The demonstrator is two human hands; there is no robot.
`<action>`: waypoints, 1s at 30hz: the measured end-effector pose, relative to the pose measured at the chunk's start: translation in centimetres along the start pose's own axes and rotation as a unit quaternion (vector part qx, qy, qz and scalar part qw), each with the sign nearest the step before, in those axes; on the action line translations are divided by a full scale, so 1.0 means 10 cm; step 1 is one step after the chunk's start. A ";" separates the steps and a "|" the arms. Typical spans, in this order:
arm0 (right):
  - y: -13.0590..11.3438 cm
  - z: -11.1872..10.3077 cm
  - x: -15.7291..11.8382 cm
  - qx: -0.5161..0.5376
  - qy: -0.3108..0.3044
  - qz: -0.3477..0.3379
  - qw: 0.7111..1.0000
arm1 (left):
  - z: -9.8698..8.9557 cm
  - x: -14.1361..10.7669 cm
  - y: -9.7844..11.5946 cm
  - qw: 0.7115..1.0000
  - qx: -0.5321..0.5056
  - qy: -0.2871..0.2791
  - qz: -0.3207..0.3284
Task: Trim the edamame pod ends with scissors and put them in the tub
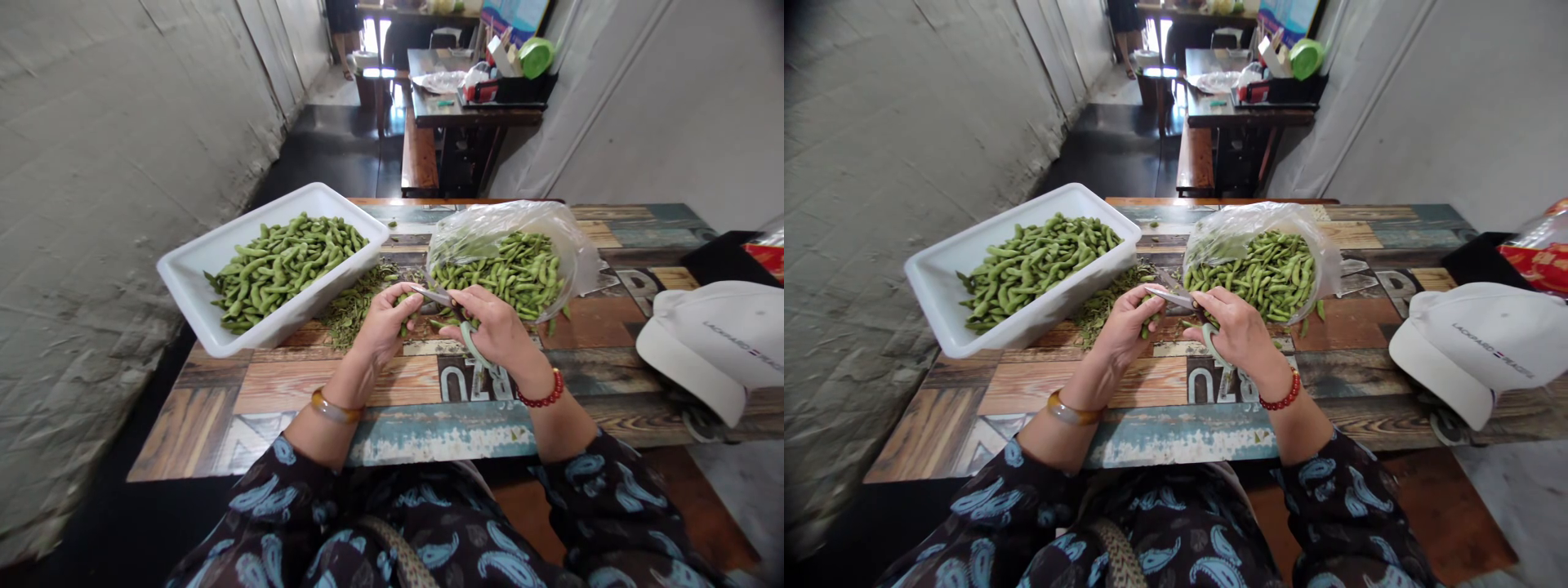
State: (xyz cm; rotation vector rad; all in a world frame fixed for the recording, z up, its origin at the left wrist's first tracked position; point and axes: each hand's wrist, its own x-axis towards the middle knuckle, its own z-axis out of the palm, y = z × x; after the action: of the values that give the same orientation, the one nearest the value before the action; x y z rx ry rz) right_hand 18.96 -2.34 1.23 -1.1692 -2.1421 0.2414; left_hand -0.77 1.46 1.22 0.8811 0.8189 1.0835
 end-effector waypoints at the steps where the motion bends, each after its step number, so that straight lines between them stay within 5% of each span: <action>1: 0.00 -0.01 0.00 -0.001 -0.004 0.005 1.000 | 0.00 0.00 0.00 1.000 -0.001 -0.001 0.002; 8: 0.01 0.03 -0.02 -0.017 -0.027 0.032 0.999 | 0.00 0.00 0.04 0.997 -0.058 -0.018 -0.043; 14: 0.18 0.06 -0.01 -0.012 0.079 0.093 0.992 | -0.06 0.04 0.08 0.991 -0.104 -0.034 -0.081; 19: 0.23 0.03 0.01 0.034 0.118 0.126 0.984 | -0.04 0.03 0.08 1.000 0.006 -0.015 0.009; 22: 0.22 0.03 0.03 0.044 0.124 0.121 0.984 | -0.04 0.04 0.26 0.988 0.117 0.012 0.103; 25: 0.21 0.03 0.04 0.048 0.135 0.114 0.983 | -0.15 0.14 0.59 0.927 0.294 0.056 0.224; 30: 0.19 0.01 0.04 0.053 0.147 0.111 0.981 | -0.63 0.42 1.16 0.708 0.601 0.195 0.315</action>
State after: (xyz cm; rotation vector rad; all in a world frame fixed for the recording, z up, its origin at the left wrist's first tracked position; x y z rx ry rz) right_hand 20.09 -0.92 0.45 -1.2945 -1.7246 0.2610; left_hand -9.66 9.22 8.48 2.2065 1.7318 1.2864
